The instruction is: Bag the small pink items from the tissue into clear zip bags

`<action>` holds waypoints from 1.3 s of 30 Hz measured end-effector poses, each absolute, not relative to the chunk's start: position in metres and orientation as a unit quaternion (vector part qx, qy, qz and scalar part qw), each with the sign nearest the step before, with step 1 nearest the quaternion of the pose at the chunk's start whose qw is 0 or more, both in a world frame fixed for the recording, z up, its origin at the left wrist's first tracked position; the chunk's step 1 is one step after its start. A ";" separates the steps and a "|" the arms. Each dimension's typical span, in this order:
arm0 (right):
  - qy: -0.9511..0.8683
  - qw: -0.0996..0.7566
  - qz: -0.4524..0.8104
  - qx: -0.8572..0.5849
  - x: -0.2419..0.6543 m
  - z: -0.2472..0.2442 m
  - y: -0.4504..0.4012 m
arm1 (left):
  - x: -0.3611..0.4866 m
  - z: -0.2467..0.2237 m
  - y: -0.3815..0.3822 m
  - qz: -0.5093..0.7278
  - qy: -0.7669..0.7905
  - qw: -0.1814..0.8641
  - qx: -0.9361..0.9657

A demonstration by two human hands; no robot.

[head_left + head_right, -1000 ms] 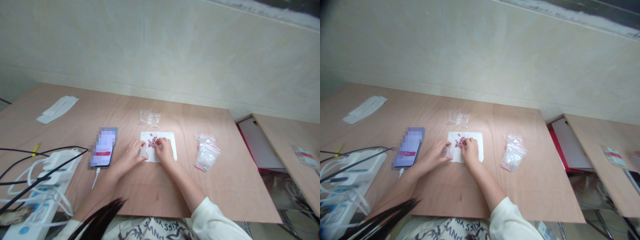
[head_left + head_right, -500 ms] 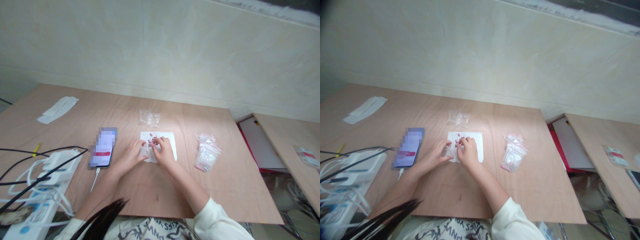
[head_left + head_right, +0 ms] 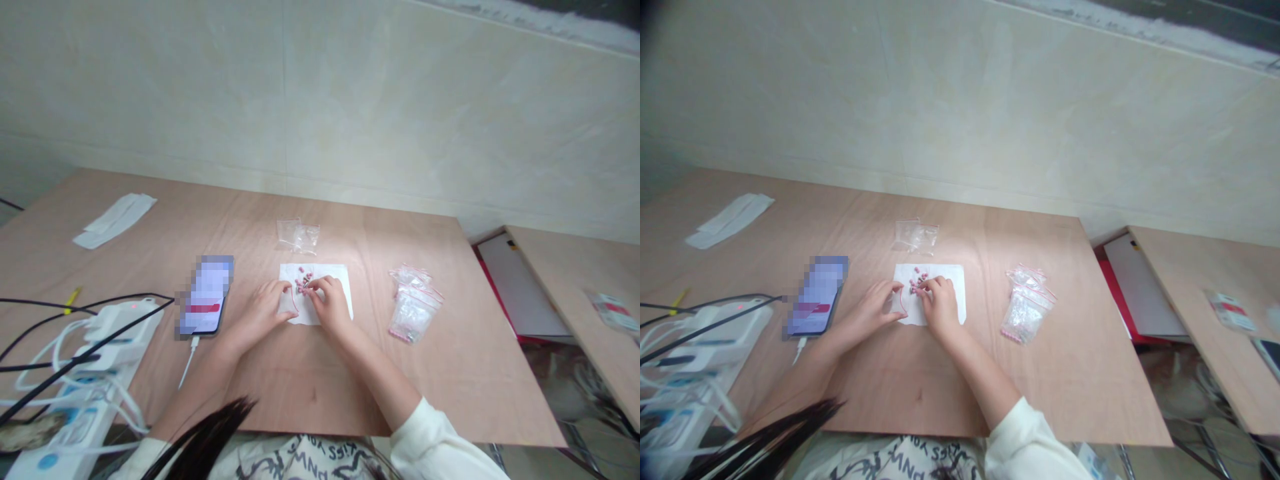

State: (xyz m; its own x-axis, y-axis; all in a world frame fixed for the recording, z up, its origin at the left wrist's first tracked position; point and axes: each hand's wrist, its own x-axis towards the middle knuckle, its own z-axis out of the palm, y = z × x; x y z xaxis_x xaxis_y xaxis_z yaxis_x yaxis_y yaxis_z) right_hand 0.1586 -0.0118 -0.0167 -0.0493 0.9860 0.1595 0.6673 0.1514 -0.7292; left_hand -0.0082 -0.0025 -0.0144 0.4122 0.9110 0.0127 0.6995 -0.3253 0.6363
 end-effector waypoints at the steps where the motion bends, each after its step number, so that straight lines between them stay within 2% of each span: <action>1: -0.684 0.342 0.253 -0.592 0.156 -0.013 -0.014 | -0.007 -0.014 -0.002 0.189 0.509 0.281 0.791; 4: -0.680 0.343 0.251 -0.597 0.152 -0.010 -0.016 | -0.006 -0.012 -0.003 0.188 0.515 0.284 0.786; 10: -0.678 0.280 0.218 -0.643 0.156 -0.026 -0.007 | -0.008 -0.007 -0.003 0.190 0.515 0.282 0.787; 18: -0.681 0.346 0.274 -0.584 0.148 -0.014 -0.018 | -0.009 -0.015 -0.002 0.185 0.514 0.266 0.794; 28: -0.698 0.240 0.162 -0.655 0.142 -0.027 -0.017 | -0.013 -0.007 -0.002 0.178 0.523 0.260 0.792; 31: -0.686 0.262 0.167 -0.658 0.140 -0.024 -0.018 | -0.011 -0.009 -0.002 0.171 0.524 0.253 0.795; 36: -0.685 0.343 0.250 -0.592 0.142 -0.014 -0.020 | -0.010 -0.014 -0.002 0.167 0.519 0.250 0.800; 39: -0.674 0.335 0.240 -0.614 0.144 -0.015 -0.017 | -0.009 -0.013 -0.003 0.173 0.519 0.252 0.798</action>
State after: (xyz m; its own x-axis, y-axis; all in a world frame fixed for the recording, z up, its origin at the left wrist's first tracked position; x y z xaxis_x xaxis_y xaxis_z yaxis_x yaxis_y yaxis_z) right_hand 0.1443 -0.0175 -0.0153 -0.0230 0.9875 0.1558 0.6659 0.1314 -0.7344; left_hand -0.0095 -0.0030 -0.0130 0.4009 0.9160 0.0134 0.7416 -0.3330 0.5823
